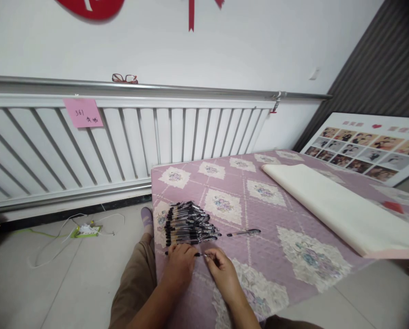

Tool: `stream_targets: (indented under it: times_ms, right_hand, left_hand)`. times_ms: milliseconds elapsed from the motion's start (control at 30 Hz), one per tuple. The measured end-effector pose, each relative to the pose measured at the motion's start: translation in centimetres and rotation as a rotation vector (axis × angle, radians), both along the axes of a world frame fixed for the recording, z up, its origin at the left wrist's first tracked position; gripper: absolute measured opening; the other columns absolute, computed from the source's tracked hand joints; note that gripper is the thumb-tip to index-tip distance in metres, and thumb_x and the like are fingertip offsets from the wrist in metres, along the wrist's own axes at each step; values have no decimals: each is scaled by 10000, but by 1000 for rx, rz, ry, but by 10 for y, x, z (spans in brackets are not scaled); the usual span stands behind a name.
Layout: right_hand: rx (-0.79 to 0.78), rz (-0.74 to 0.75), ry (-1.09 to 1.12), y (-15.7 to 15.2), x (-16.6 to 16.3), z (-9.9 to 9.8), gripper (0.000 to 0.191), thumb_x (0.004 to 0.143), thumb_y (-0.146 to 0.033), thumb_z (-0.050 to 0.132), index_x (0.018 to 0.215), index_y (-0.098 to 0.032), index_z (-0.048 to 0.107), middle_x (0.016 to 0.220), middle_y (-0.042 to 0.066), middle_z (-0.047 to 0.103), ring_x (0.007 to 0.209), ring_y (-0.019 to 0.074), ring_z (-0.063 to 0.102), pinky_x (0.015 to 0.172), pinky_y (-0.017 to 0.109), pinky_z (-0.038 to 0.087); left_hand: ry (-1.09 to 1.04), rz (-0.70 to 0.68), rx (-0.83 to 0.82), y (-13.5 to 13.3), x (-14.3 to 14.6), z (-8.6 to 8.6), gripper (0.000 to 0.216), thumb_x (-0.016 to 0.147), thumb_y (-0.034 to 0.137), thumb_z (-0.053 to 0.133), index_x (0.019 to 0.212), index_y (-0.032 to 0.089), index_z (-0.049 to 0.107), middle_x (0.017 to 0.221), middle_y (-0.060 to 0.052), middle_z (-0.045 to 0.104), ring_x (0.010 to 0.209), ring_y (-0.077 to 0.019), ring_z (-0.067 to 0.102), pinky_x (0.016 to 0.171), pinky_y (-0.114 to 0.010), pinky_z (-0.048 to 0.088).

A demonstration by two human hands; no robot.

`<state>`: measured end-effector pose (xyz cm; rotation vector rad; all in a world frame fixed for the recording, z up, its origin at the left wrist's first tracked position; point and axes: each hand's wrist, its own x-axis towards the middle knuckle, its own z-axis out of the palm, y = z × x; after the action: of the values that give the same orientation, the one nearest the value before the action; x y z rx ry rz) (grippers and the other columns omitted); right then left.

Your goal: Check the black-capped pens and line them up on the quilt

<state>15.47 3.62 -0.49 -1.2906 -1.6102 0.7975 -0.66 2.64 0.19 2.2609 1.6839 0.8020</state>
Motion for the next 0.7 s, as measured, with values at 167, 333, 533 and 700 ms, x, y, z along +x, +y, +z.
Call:
stream_targets:
  times_ms: [167, 333, 533, 700]
  right_hand:
    - [-3, 30, -28, 0, -2, 0, 127, 763, -272, 560, 816, -209, 657, 702, 4, 599, 654, 160, 563, 626, 247, 450]
    - [-66, 23, -1, 0, -2, -3, 155, 759, -287, 566, 859, -200, 646, 714, 7, 617, 662, 165, 567, 634, 254, 451]
    - [-78, 35, -9, 0, -1, -4, 138, 767, -301, 570, 826, -201, 645, 684, 2, 597, 651, 162, 552, 617, 251, 436]
    - [-99, 60, 25, -1, -1, 0, 140, 759, -315, 584, 817, -205, 647, 701, 7, 622, 671, 167, 568, 636, 254, 448]
  left_hand:
    - [2, -39, -23, -1, 0, 2, 256, 865, 116, 469, 992, 279, 621, 996, -9, 633, 973, -189, 544, 916, -380, 323]
    - [5, -57, -57, 0, -1, 1, 254, 889, 138, 440, 1010, 273, 618, 998, -11, 623, 972, -186, 532, 920, -376, 318]
    - [-3, -74, -83, 1, -2, -2, 258, 901, 142, 430, 1027, 283, 604, 1022, 2, 618, 982, -180, 520, 927, -372, 300]
    - [-21, -97, -65, 1, -2, -2, 258, 906, 130, 419, 1023, 280, 594, 1026, 4, 616, 988, -174, 518, 923, -369, 294]
